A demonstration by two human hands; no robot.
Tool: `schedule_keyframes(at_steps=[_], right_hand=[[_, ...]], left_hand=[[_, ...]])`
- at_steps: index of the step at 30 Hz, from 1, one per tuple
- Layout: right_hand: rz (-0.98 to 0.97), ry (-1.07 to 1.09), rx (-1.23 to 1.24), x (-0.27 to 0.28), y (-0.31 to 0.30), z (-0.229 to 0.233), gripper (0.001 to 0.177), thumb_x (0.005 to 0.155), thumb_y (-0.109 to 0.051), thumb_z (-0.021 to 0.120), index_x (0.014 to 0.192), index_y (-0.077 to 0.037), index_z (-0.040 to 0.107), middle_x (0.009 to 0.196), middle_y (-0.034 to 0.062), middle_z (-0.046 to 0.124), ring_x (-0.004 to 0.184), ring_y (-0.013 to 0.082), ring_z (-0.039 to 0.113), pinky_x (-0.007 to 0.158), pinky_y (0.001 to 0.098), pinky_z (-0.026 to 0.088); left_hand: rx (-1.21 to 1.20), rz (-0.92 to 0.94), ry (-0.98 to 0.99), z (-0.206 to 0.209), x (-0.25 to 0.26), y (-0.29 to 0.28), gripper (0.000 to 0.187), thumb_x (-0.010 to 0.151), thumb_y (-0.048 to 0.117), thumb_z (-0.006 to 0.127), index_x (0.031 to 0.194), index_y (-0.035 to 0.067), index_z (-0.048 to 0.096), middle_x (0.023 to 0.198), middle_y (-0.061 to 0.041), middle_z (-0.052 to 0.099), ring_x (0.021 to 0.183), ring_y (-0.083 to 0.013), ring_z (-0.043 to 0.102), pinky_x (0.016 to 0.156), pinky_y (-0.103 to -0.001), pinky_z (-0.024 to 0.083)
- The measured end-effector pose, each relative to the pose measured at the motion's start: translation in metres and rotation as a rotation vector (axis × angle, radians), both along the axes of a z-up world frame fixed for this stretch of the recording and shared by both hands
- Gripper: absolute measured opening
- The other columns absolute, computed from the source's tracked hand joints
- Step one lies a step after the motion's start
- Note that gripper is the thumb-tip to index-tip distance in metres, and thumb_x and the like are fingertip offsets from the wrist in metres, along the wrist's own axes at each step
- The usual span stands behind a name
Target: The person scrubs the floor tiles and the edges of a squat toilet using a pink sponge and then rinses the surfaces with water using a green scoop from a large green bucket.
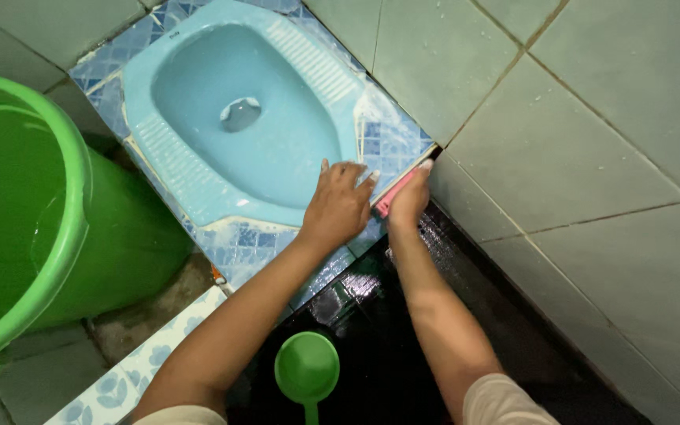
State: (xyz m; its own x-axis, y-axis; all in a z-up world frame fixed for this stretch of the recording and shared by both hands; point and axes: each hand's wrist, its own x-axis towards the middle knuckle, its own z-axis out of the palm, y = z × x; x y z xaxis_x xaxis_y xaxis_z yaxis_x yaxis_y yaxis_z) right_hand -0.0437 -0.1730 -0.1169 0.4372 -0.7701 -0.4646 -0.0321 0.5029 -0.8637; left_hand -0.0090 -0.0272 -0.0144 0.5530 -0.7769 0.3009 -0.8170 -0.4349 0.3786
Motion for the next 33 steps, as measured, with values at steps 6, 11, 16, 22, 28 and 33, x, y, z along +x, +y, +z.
schedule_keyframes(at_steps=[6,11,16,22,28,33], right_hand=[[0.142,0.121,-0.081,-0.020,0.053,-0.052,0.073,0.104,-0.061,0.020,0.132,-0.007,0.060,0.118,0.0110,0.068,0.108,0.0233,0.069,0.091,0.0342,0.054],[0.248,0.109,0.197,-0.041,0.109,-0.046,0.071,0.104,-0.058,0.012,0.123,-0.011,0.062,0.082,0.0166,0.066,0.057,0.0262,0.056,0.045,0.0352,0.043],[0.083,-0.056,0.394,-0.025,0.094,-0.020,0.069,0.107,-0.061,0.016,0.124,-0.012,0.061,0.089,0.0132,0.063,0.059,0.0180,0.061,0.044,0.0294,0.047],[-0.151,0.013,0.128,-0.006,0.037,-0.051,0.063,0.106,-0.054,0.026,0.127,-0.007,0.063,0.117,0.0148,0.072,0.101,0.0249,0.076,0.084,0.0374,0.064],[-0.022,-0.409,0.319,-0.024,0.130,-0.142,0.061,0.104,-0.046,0.026,0.153,-0.010,0.031,0.151,0.0126,0.045,0.134,0.0263,0.051,0.111,0.0399,0.041],[-0.013,0.025,0.197,-0.036,0.140,-0.152,0.062,0.108,-0.048,0.033,0.147,0.000,0.038,0.142,0.0211,0.054,0.126,0.0296,0.057,0.107,0.0399,0.046]], left_hand=[[-0.014,0.014,0.060,-0.002,0.005,-0.007,0.040,0.088,0.012,0.065,0.127,0.006,0.070,0.130,-0.021,0.058,0.129,-0.0391,0.050,0.116,-0.069,0.028],[0.000,0.010,0.122,0.001,0.008,-0.009,0.046,0.082,0.014,0.068,0.127,0.006,0.069,0.132,-0.019,0.057,0.130,-0.0391,0.048,0.116,-0.070,0.026],[-0.015,-0.016,0.209,-0.002,0.013,-0.013,0.066,0.063,0.027,0.078,0.123,0.003,0.068,0.130,-0.021,0.057,0.128,-0.0392,0.047,0.112,-0.071,0.023],[-0.042,0.034,0.151,-0.016,0.005,0.002,0.040,0.086,0.008,0.064,0.124,0.008,0.071,0.140,-0.014,0.061,0.139,-0.0319,0.051,0.126,-0.058,0.027],[0.003,0.041,0.131,-0.005,-0.011,0.034,0.045,0.082,0.022,0.069,0.123,0.004,0.068,0.150,-0.018,0.052,0.143,-0.0375,0.039,0.120,-0.052,0.026],[-0.011,0.145,0.035,0.000,-0.020,0.062,0.040,0.099,0.015,0.057,0.137,0.007,0.065,0.151,-0.019,0.053,0.145,-0.0403,0.044,0.123,-0.053,0.030]])
